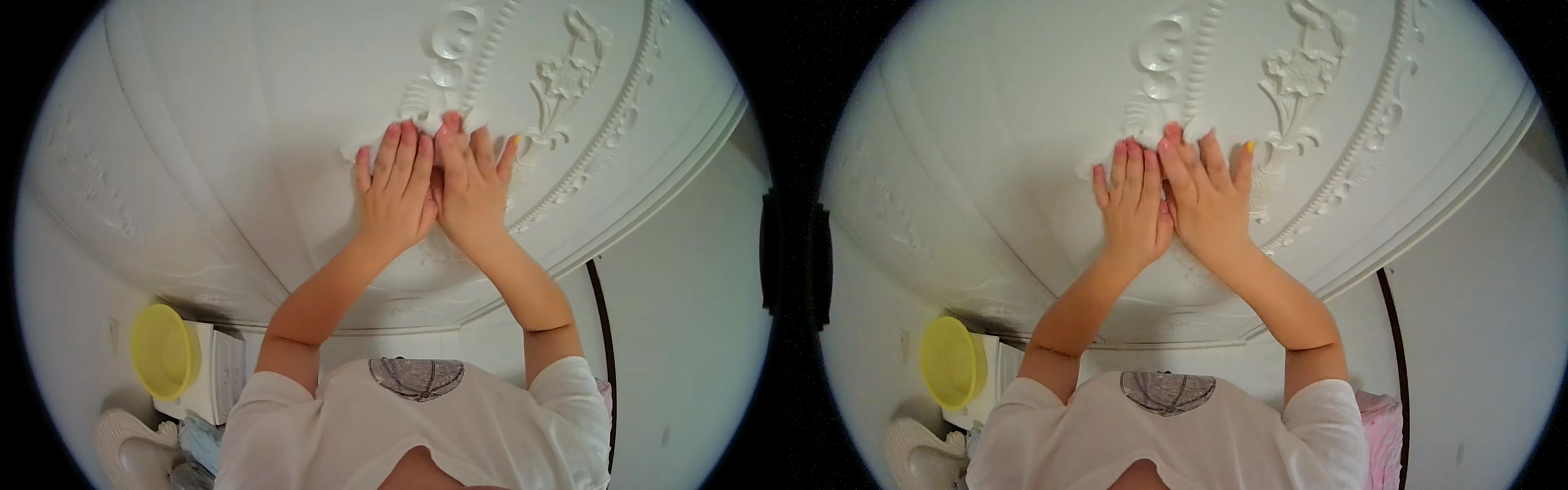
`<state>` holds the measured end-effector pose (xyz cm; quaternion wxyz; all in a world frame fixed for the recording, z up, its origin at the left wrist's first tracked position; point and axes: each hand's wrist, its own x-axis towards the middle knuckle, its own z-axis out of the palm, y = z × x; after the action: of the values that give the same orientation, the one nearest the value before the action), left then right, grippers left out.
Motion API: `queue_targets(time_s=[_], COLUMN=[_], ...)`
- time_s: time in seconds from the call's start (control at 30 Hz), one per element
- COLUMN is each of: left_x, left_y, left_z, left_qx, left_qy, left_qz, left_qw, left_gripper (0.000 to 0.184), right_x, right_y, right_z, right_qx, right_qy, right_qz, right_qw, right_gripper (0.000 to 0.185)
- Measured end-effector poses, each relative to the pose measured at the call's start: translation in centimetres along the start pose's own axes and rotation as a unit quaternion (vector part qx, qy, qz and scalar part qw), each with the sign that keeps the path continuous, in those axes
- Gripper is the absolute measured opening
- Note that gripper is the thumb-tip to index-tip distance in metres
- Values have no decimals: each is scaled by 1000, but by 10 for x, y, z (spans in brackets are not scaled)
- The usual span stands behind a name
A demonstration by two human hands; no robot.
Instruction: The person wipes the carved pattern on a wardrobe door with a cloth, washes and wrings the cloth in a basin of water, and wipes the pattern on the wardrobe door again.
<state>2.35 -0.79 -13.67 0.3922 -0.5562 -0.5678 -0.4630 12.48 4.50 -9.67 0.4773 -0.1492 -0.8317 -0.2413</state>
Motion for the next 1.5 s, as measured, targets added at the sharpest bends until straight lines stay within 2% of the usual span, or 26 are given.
queue_targets(time_s=[0.07, 0.13, 0.23, 0.47, 0.63, 0.73, 0.8, 1.07, 1.17, 1.5], left_x=[6, 3, -14, -35, -78, -93, -96, -30, -11, -10], left_y=[2, 1, 3, 3, -2, 3, 0, 1, 2, -3], left_z=[-2, 1, 2, 2, 11, 19, 23, 4, -3, -15], left_qx=[15, 49, 70, 22, 27, 56, 28, 20, 42, 29], left_qy=[12, 33, 5, -18, -80, -75, -80, -40, -11, -14], left_qz=[7, 8, 13, 9, 27, 26, 26, 33, 57, 114], left_qw=[1000, 998, 997, 1000, 996, 995, 996, 998, 997, 993], left_gripper=[47, 44, 41, 42, 44, 41, 43, 42, 39, 37], right_x=[4, -7, -30, -51, -88, -106, -111, -50, -34, -55], right_y=[4, -2, -5, -15, -24, -22, -21, -6, -3, -17], right_z=[0, 0, 11, 21, 34, 43, 42, 24, 20, 27], right_qx=[-4, -4, 4, 41, 57, 52, 59, 78, 82, 137], right_qy=[42, 16, 20, 32, 3, -6, -11, -5, 32, 18], right_qz=[-1, 6, 2, 35, 51, 49, 46, 29, 19, 79], right_qw=[999, 1000, 1000, 998, 997, 997, 997, 996, 996, 987], right_gripper=[51, 51, 50, 45, 46, 47, 48, 51, 51, 58])
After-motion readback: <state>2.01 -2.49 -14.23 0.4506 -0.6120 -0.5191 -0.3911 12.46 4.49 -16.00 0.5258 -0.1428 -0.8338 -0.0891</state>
